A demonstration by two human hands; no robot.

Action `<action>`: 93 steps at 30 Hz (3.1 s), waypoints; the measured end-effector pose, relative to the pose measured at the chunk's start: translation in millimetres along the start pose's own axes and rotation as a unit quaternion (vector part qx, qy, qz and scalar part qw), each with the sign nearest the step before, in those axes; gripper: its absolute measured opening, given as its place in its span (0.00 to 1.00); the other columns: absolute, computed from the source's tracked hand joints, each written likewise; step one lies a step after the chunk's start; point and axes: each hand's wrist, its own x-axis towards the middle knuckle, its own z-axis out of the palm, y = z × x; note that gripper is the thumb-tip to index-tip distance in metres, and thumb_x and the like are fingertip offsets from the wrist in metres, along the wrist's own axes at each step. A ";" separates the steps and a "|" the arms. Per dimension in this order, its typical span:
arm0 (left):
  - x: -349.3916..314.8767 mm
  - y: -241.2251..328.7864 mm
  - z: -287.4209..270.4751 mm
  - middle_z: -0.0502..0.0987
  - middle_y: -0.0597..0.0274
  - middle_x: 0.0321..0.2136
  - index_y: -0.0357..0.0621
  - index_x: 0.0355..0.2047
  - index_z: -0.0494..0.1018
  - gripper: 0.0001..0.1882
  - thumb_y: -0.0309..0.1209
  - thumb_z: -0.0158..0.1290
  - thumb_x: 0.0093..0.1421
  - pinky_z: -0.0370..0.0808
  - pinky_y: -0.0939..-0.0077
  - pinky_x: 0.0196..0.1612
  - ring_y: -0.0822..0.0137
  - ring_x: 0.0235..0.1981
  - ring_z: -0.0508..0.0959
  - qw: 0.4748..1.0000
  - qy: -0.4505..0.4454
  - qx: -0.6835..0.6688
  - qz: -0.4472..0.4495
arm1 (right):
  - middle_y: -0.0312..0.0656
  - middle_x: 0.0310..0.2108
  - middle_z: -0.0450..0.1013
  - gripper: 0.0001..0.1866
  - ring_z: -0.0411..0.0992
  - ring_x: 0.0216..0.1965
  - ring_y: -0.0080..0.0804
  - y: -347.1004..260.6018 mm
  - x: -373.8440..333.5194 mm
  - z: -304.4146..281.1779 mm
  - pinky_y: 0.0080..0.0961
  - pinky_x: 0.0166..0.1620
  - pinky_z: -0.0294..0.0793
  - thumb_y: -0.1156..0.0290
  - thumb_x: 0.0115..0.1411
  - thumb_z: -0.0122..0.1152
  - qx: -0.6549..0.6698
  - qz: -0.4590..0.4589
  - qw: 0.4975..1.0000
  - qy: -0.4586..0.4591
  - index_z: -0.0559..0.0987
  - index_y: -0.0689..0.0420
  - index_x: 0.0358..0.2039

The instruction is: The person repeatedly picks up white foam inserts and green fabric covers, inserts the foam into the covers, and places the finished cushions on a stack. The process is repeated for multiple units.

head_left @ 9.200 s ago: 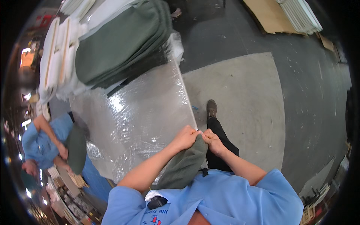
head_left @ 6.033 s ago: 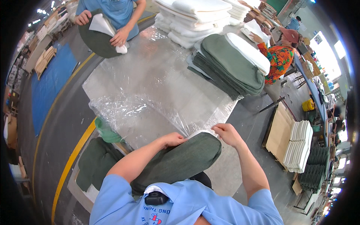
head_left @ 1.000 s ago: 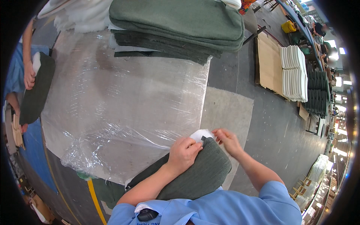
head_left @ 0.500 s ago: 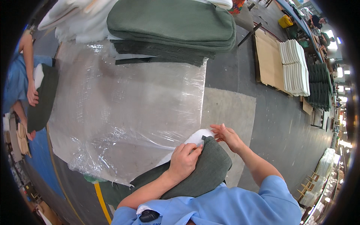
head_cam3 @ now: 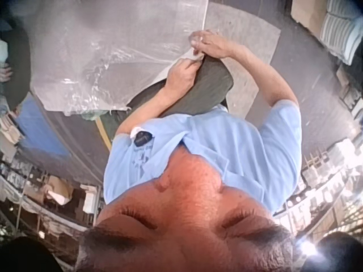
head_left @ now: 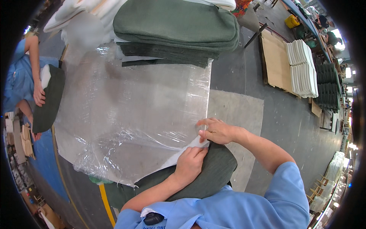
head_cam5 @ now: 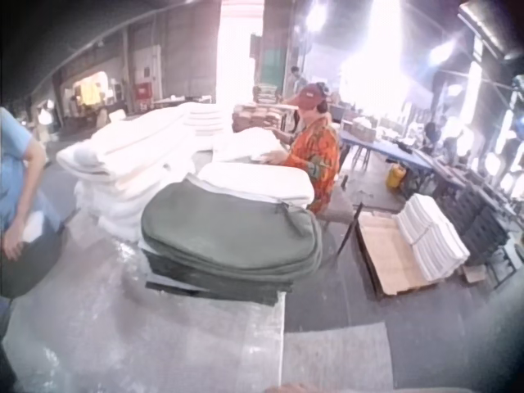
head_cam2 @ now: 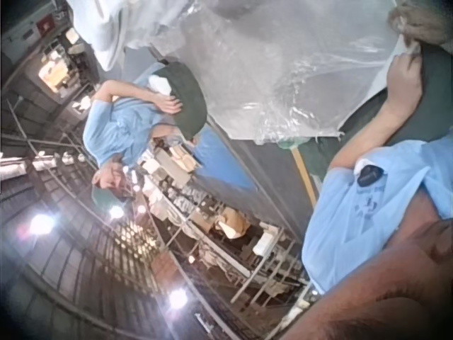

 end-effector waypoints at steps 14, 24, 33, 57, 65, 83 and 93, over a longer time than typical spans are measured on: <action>-1.3 -22.7 13.6 0.80 0.50 0.41 0.39 0.46 0.79 0.11 0.28 0.61 0.64 0.77 0.53 0.48 0.46 0.43 0.79 0.997 0.057 -0.056 0.023 | 0.53 0.56 0.80 0.43 0.79 0.55 0.45 92.5 -91.0 148.8 0.48 0.59 0.77 0.31 0.75 0.38 0.681 0.182 0.674 0.219 0.77 0.59 0.63; 16.6 -25.2 26.8 0.74 0.51 0.37 0.41 0.40 0.75 0.08 0.32 0.57 0.68 0.77 0.52 0.41 0.45 0.40 0.79 0.996 0.059 -0.055 -0.040 | 0.45 0.46 0.81 0.31 0.79 0.45 0.36 97.3 -10.4 120.0 0.37 0.49 0.79 0.44 0.76 0.48 0.536 0.153 0.791 0.252 0.81 0.59 0.58; 13.2 -19.8 23.8 0.75 0.53 0.35 0.43 0.42 0.81 0.08 0.32 0.58 0.67 0.78 0.53 0.41 0.47 0.38 0.80 0.994 0.089 -0.058 -0.007 | 0.38 0.37 0.82 0.20 0.79 0.35 0.27 174.3 -18.2 112.4 0.27 0.40 0.80 0.55 0.76 0.57 0.368 0.086 0.874 0.305 0.85 0.58 0.53; 17.2 -17.7 14.6 0.78 0.59 0.33 0.43 0.41 0.85 0.10 0.22 0.66 0.59 0.77 0.61 0.35 0.56 0.32 0.80 0.996 0.085 -0.004 0.016 | 0.35 0.36 0.81 0.10 0.77 0.37 0.25 51.2 -25.9 15.9 0.27 0.43 0.77 0.66 0.71 0.66 0.294 0.010 0.949 0.113 0.87 0.57 0.45; 15.8 -17.8 17.1 0.78 0.58 0.34 0.43 0.41 0.84 0.10 0.24 0.65 0.59 0.76 0.60 0.37 0.53 0.33 0.80 0.997 0.078 -0.010 0.007 | 0.39 0.37 0.81 0.08 0.77 0.38 0.34 24.1 4.1 -28.6 0.35 0.41 0.75 0.66 0.67 0.67 0.078 -0.034 0.991 -0.103 0.86 0.56 0.42; 56.0 -34.1 61.5 0.75 0.47 0.34 0.39 0.34 0.80 0.09 0.33 0.58 0.67 0.74 0.47 0.43 0.41 0.39 0.77 0.989 -0.034 0.002 -0.146 | 0.37 0.28 0.77 0.08 0.74 0.28 0.28 64.5 -25.5 50.3 0.30 0.31 0.72 0.67 0.69 0.66 0.213 0.066 0.958 0.181 0.82 0.58 0.35; 83.1 -43.7 71.5 0.73 0.55 0.48 0.40 0.30 0.82 0.06 0.31 0.62 0.60 0.66 0.49 0.55 0.51 0.55 0.70 0.983 -0.032 0.155 -0.090 | 0.36 0.28 0.77 0.06 0.74 0.27 0.24 86.9 4.2 76.7 0.29 0.27 0.73 0.71 0.71 0.63 0.604 0.239 0.749 0.129 0.80 0.56 0.34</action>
